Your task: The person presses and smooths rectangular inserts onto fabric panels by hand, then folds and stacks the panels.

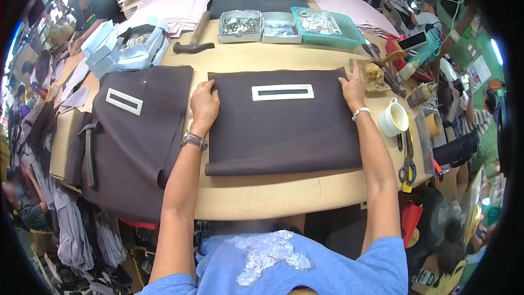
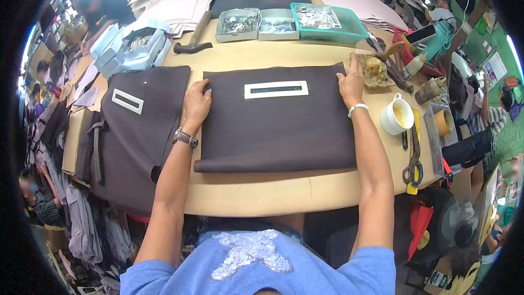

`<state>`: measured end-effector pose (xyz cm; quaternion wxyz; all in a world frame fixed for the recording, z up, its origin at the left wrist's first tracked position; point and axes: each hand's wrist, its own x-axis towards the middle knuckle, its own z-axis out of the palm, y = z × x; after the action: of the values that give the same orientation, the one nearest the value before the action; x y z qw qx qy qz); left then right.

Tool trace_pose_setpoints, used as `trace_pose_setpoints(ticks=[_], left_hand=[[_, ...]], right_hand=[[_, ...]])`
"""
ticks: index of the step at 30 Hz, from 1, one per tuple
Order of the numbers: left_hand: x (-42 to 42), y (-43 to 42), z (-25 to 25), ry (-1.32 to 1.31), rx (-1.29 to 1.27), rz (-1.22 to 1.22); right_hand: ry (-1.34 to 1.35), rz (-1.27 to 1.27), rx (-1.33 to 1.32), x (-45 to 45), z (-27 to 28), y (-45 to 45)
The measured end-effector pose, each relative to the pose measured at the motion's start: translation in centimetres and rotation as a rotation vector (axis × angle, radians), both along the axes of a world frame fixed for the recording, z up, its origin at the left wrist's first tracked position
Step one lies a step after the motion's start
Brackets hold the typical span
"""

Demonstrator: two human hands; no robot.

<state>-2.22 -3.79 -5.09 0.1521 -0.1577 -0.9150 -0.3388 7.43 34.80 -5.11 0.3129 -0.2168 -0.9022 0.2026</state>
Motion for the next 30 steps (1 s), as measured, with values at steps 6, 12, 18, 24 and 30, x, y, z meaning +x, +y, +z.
trace_pose_setpoints(ticks=[6, 12, 18, 24, 30], left_hand=[[6.2, -0.1, 5.7, 0.221, -0.220, -0.189], [19.9, -1.3, 5.0, -0.001, -0.454, -0.711], [22.5, -2.8, 2.1, -0.167, -0.561, -0.718], [22.5, -8.2, 2.9, -0.274, -0.661, -0.557], [20.7, -8.9, 2.7, 0.105, -0.658, -0.525]], right_hand=[[0.168, 0.068, 0.378, 2.6, 3.7, -4.6], [-0.117, 0.590, 0.153, 16.5, 4.1, -21.6], [-0.249, 0.437, -0.035, 21.3, 0.3, -25.7], [-0.334, 0.051, 0.058, 25.2, 0.5, -18.1], [-0.307, -0.365, -0.014, 24.9, 1.1, -12.0]])
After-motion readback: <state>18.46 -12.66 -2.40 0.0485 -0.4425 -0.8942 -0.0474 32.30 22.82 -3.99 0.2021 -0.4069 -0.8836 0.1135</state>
